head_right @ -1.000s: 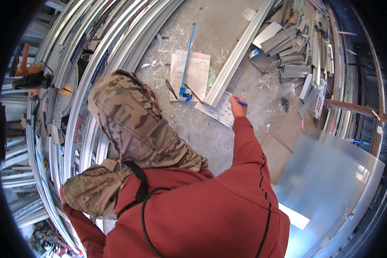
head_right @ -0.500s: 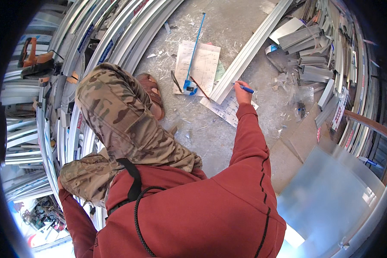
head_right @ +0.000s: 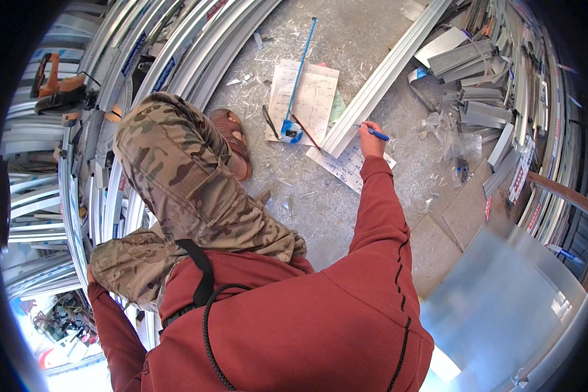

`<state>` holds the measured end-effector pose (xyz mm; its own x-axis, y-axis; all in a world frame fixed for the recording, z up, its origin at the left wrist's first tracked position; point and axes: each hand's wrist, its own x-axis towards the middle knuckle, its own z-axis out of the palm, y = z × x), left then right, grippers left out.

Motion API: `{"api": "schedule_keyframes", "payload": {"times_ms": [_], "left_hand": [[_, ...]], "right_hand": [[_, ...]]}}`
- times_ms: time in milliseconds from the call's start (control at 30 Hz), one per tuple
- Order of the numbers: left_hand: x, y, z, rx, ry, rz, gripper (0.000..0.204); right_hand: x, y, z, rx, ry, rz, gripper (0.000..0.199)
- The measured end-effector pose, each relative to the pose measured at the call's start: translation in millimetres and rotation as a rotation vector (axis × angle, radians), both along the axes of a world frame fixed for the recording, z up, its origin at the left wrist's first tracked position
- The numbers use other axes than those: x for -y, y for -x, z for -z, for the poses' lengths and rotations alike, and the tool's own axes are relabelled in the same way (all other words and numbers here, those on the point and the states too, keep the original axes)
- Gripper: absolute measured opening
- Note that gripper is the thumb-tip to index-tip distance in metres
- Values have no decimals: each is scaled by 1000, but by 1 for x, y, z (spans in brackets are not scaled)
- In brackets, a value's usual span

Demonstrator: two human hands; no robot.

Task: The person selects long aluminum profiles from a rack, carries them to a miter saw, marks them with a pen, and cuts them to length. The cut pieces are placed on the floor.

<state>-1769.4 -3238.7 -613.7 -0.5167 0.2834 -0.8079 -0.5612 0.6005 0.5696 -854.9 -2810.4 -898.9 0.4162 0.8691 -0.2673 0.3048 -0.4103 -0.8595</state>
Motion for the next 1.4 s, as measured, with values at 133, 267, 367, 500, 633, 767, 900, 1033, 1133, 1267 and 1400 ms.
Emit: {"api": "schedule_keyframes", "payload": {"times_ms": [133,267,367,500,633,767,900,1033,1133,1267,1400], "left_hand": [[4,24,4,-61,-21,42,52],[46,31,1,-30,-12,9,60],[-2,25,12,-63,10,25,52],[13,14,2,-13,-2,4,53],[14,5,0,4,-16,-6,55],[14,5,0,-5,-15,-21,56],[14,7,0,-8,-14,-27,57],[12,8,1,-14,-16,-34,58],[13,9,-1,-17,-17,-37,58],[15,10,-1,-22,-16,-48,59],[15,10,-1,-22,-19,-55,60]], "right_hand": [[3,-6,7,29,-29,-38,21],[-3,7,-5,-47,39,-17,22],[1,-9,16,0,-60,-9,22],[-1,-8,18,39,8,-22,19],[-6,-4,11,-25,-16,38,21],[-7,0,0,63,-23,11,23],[-5,-5,15,44,-25,6,23],[-4,-6,11,39,14,-8,23],[-4,-3,5,73,3,-19,23],[-8,0,2,108,-2,30,22],[-8,-2,3,164,-16,-3,20]]}}
